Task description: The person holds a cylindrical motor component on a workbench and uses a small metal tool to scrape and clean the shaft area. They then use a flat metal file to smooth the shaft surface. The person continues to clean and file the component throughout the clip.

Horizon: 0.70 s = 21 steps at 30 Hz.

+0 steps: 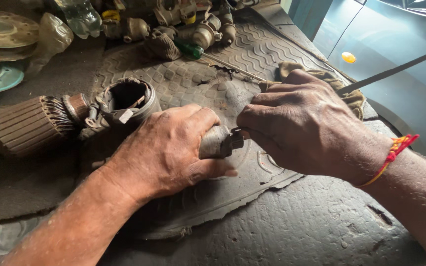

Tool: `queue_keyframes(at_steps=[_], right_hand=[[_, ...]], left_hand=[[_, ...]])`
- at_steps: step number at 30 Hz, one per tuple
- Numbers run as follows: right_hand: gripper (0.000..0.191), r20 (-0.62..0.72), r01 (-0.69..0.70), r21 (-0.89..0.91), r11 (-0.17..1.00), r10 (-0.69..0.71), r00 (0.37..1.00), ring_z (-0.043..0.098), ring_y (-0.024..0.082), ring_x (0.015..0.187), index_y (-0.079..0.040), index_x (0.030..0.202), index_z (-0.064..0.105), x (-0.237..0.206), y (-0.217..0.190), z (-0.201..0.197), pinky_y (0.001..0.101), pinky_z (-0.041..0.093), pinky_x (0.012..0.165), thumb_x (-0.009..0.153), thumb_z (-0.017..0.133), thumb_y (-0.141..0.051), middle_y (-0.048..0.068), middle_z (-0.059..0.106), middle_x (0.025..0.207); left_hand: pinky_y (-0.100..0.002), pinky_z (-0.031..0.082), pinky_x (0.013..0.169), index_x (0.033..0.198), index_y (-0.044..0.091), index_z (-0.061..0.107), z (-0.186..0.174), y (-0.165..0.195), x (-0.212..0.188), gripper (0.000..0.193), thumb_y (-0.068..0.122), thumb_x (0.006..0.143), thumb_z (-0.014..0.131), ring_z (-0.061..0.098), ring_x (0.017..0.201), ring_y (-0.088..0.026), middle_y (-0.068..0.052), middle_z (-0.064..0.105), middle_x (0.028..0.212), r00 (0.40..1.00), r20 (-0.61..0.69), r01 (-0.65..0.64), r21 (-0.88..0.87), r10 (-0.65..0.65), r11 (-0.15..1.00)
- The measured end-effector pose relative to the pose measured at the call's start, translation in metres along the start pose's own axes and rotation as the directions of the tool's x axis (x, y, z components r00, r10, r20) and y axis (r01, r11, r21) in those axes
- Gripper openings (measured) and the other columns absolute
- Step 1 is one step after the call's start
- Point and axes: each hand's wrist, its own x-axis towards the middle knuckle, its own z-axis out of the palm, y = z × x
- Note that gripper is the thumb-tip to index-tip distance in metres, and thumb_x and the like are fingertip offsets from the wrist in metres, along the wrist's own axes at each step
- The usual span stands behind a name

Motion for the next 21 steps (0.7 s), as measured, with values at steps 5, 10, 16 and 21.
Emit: queue_keyframes(at_steps=[5, 10, 16, 21], right_hand=[[0.007, 0.071, 0.032, -0.116, 0.993, -0.024, 0.997, 0.071, 0.02, 0.075, -0.015, 0.081, 0.07, -0.002, 0.007, -0.002, 0.0477, 0.052, 0.088, 0.085, 0.072, -0.01, 0.0, 0.068, 0.073], [0.01, 0.241, -0.129, -0.195, 0.972, 0.175, 0.955, 0.068, 0.015, 0.068, -0.016, 0.088, 0.072, 0.003, 0.013, -0.008, 0.0365, 0.053, 0.076, 0.095, 0.065, -0.013, -0.001, 0.068, 0.075], [0.013, -0.036, -0.034, -0.007, 0.999, 0.034, 0.999, 0.068, 0.022, 0.072, -0.011, 0.088, 0.071, -0.004, 0.004, -0.007, 0.0404, 0.05, 0.073, 0.088, 0.078, -0.023, 0.002, 0.068, 0.075], [0.009, -0.065, 0.002, 0.047, 0.999, 0.002, 0.998, 0.069, 0.023, 0.075, -0.01, 0.089, 0.07, -0.002, 0.002, -0.004, 0.0428, 0.049, 0.079, 0.089, 0.077, -0.017, 0.002, 0.067, 0.076]], left_hand=[[-0.042, 0.058, 0.089, 0.114, 0.02, 0.071, -0.002, 0.002, 0.004, 0.069, 0.07, 0.067, 0.076, 0.07, 0.102, -0.021, -0.002, 0.07, 0.102, 1.0, -0.009, 0.008, -0.031, -0.008, 1.0], [-0.041, 0.057, 0.091, 0.119, 0.02, 0.07, -0.006, 0.008, 0.005, 0.067, 0.062, 0.068, 0.082, 0.068, 0.103, -0.022, -0.004, 0.069, 0.106, 0.999, 0.008, 0.037, -0.015, -0.037, 0.999], [-0.042, 0.056, 0.091, 0.12, 0.021, 0.07, -0.009, 0.008, 0.005, 0.073, 0.071, 0.068, 0.078, 0.068, 0.103, -0.023, -0.005, 0.068, 0.104, 0.996, 0.037, 0.08, -0.037, -0.079, 0.996], [-0.044, 0.056, 0.09, 0.12, 0.02, 0.071, -0.007, 0.004, 0.005, 0.077, 0.073, 0.064, 0.073, 0.068, 0.104, -0.025, -0.005, 0.07, 0.101, 0.999, -0.02, 0.028, -0.025, -0.028, 0.999]])
